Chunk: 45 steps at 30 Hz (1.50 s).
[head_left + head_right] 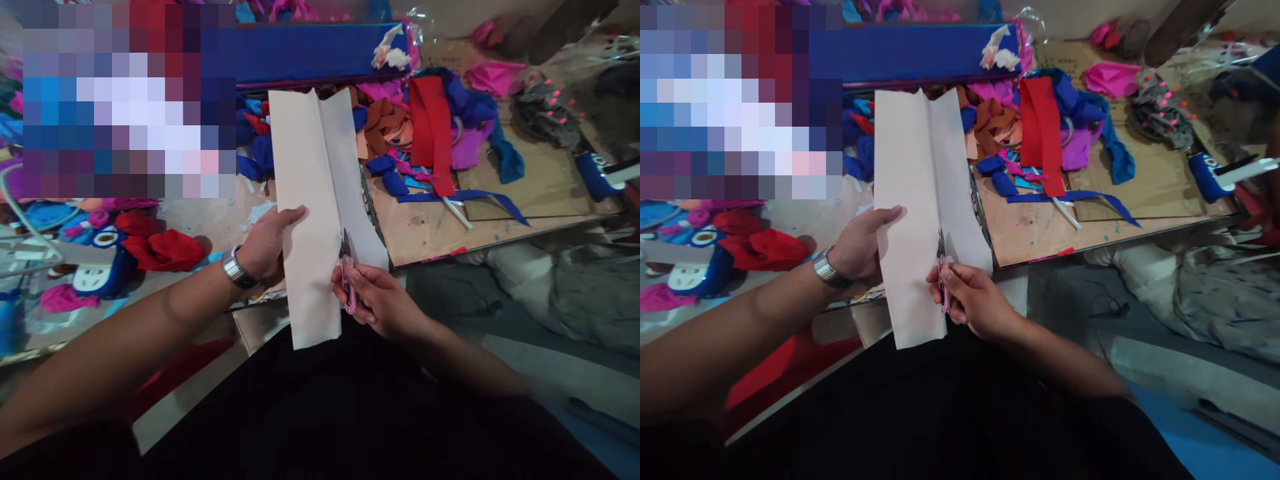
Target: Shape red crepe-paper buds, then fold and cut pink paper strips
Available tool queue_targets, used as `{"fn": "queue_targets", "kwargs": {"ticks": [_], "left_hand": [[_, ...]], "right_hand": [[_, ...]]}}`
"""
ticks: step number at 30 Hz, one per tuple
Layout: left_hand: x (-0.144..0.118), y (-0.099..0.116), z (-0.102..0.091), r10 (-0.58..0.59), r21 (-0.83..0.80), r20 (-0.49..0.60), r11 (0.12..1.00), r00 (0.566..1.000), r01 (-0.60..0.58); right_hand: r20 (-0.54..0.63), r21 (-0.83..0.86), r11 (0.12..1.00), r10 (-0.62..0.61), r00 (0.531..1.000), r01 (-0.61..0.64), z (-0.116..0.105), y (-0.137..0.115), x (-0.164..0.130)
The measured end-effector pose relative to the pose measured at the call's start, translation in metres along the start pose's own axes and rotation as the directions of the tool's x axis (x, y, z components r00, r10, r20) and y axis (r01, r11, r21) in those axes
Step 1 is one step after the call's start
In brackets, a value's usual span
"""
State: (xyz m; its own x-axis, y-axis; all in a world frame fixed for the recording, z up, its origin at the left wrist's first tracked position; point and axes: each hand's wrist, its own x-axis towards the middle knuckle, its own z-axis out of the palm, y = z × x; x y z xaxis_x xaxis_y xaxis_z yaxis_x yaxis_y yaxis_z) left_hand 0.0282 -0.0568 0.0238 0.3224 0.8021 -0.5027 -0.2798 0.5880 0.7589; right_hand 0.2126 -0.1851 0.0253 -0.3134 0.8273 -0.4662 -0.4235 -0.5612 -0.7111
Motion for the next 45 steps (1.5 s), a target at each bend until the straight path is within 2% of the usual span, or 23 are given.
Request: {"fn": "queue_targets", "kwargs": {"ticks": [8, 23, 28, 34, 45], "left_hand": [[-0.001, 0.001, 0.000, 0.013, 0.023, 0.012, 1.000, 1.000, -0.014], [-0.007, 0.002, 0.004, 0.019, -0.039, 0.030, 0.999, 0.999, -0.017], [-0.006, 0.003, 0.003, 0.022, -0.018, -0.007, 1.000, 1.000, -0.023], [-0.008, 0.000, 0.002, 0.009, -0.014, 0.088, 1.000, 0.996, -0.007], [-0.008, -0.005, 0.001, 0.026, -0.039, 0.149, 0.999, 0.988, -0.021]], "right_hand": [[0.009, -0.008, 1.000, -0.008, 1.000, 0.008, -0.001, 0.000, 0.001], [0.032, 0.019, 1.000, 0.013, 0.999, -0.014, -0.001, -0.006, -0.002], [0.022, -0.004, 0.999, 0.047, 0.999, -0.047, 0.000, -0.006, -0.008], [0.030, 0.012, 1.000, 0.012, 0.999, -0.013, -0.002, -0.010, -0.003], [0.020, -0.004, 1.000, -0.029, 0.999, 0.029, -0.002, -0.013, 0.003]]}}
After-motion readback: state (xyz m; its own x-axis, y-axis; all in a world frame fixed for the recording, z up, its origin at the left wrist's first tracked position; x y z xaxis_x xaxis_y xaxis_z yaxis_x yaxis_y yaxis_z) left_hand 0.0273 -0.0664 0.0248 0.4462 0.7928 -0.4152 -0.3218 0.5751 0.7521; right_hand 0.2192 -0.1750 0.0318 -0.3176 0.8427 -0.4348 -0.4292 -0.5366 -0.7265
